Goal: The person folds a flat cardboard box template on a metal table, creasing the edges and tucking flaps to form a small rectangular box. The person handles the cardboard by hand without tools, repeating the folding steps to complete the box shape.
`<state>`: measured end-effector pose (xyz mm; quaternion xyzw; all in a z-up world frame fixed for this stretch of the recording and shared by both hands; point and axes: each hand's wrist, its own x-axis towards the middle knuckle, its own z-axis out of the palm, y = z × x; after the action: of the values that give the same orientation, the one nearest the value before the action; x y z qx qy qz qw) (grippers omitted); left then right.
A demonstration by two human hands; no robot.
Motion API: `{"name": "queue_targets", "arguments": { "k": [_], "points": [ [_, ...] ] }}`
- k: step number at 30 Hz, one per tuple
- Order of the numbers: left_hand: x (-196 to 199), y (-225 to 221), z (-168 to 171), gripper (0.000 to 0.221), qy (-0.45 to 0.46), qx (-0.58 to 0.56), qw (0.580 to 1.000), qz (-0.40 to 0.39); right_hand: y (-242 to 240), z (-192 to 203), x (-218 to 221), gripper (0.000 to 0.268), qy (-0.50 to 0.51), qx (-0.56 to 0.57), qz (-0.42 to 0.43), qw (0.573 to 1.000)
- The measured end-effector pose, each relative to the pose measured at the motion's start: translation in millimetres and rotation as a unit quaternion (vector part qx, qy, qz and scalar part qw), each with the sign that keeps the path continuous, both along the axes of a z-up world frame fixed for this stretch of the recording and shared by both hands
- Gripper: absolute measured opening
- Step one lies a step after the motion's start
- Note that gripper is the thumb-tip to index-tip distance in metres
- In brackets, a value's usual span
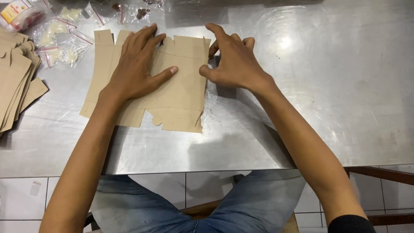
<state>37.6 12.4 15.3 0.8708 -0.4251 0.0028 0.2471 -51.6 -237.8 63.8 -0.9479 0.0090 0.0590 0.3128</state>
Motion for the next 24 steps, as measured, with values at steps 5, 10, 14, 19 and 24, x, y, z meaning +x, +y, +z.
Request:
{"name": "queue_targets", "arguments": {
  "k": [5,10,14,19,24],
  "points": [
    [1,-1,-2,0.08,-0.009,-0.008,1.0,-0.001,-22,-8,5,0.091,0.022,0.087,-0.01,0.996],
    [9,6,25,0.093,0.037,0.032,0.998,0.03,-30,-6,7,0.076,-0.035,0.286,-0.009,0.957],
    [41,31,53,0.112,-0.029,0.043,0.999,0.011,-32,-9,9,0.072,-0.15,0.34,0.041,0.927],
    [50,66,116,0.086,-0.054,0.139,0.989,0.016,-19,3,1,0.061,-0.264,0.331,0.077,0.903],
    [-9,93,171,0.014,-0.027,0.05,0.997,0.057,1,33,-23,0.032,-0.443,0.28,0.134,0.841]
  ]
}}
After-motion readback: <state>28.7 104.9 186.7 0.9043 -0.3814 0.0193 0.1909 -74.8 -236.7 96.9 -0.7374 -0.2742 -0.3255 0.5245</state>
